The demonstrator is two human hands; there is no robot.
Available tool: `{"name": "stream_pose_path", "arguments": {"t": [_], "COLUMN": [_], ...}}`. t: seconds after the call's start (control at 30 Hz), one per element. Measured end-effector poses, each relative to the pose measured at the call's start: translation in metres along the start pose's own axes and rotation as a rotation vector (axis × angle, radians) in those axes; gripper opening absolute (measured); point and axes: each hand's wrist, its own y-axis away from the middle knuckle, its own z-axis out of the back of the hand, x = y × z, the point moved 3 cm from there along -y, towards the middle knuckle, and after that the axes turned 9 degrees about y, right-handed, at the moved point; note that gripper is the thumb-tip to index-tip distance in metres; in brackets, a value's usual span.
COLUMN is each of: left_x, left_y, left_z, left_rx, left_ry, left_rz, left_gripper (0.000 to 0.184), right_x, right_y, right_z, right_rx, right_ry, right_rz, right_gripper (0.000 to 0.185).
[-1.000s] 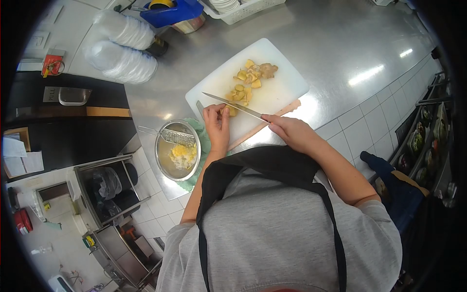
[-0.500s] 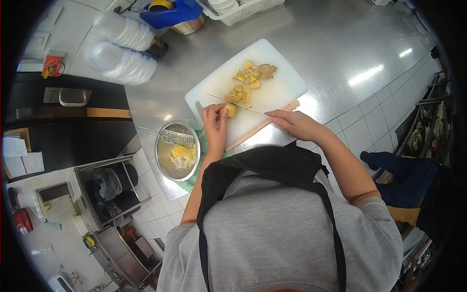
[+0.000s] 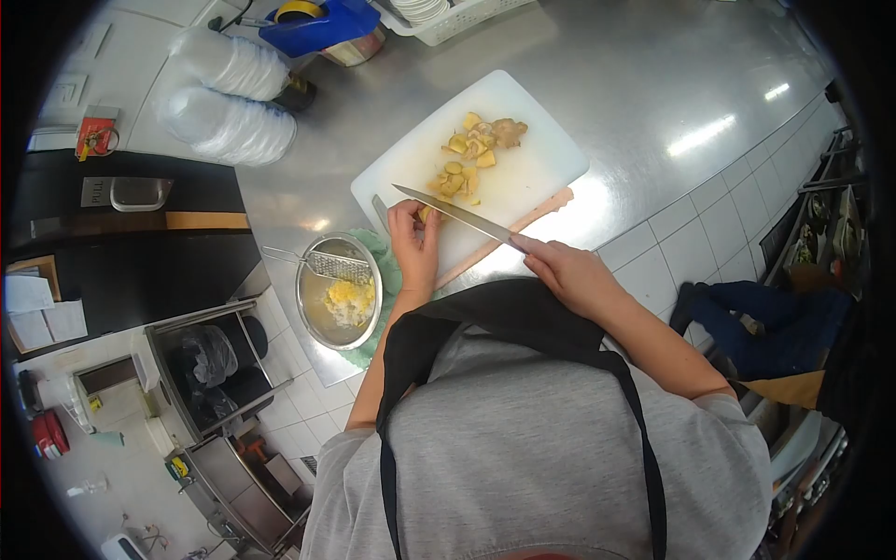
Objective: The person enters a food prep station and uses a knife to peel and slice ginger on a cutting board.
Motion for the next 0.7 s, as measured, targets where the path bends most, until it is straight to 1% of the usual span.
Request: {"name": "stream_pose_path", "arguments": {"t": [0.07,0.17,0.23,0.27,0.33,0.43,0.57,0.63,0.67,0.7], "left_x": [0.000,0.001,0.003,0.005,0.007,0.007,0.003,-0.002,-0.004,-0.004], "left_y": [0.000,0.000,0.000,-0.001,-0.001,0.000,-0.002,-0.004,-0.006,-0.007], "left_z": [0.000,0.000,0.002,0.003,0.002,0.004,0.005,0.007,0.008,0.008], "left_rx": [-0.006,0.012,0.030,0.029,0.057,0.076,0.090,0.121,0.122,0.140], "left_ry": [0.012,0.041,0.054,0.053,0.110,0.173,0.176,0.114,0.114,0.161], "left_rz": [-0.003,0.003,0.027,0.025,0.030,0.072,0.072,0.021,0.014,0.059], "left_gripper": [0.018,0.018,0.018,0.018,0.017,0.017,0.017,0.017,0.017,0.017], "right_x": [-0.002,-0.019,-0.020,-0.020,-0.018,-0.014,-0.016,-0.014,-0.016,-0.019], "right_y": [-0.007,-0.029,-0.034,-0.031,-0.019,-0.007,-0.026,-0.038,-0.041,-0.042], "right_z": [-0.005,-0.020,-0.017,-0.013,-0.003,0.002,-0.003,-0.002,0.000,0.000], "right_rx": [0.005,-0.052,-0.100,-0.102,-0.018,0.035,0.024,0.103,0.097,0.122], "right_ry": [0.051,-0.019,-0.108,-0.108,-0.135,-0.164,-0.121,-0.108,-0.109,-0.138], "right_rz": [-0.031,0.029,0.141,0.143,0.085,0.039,0.058,0.021,0.023,0.029], "right_gripper": [0.035,0.035,0.035,0.035,0.036,0.037,0.037,0.039,0.039,0.040]}}
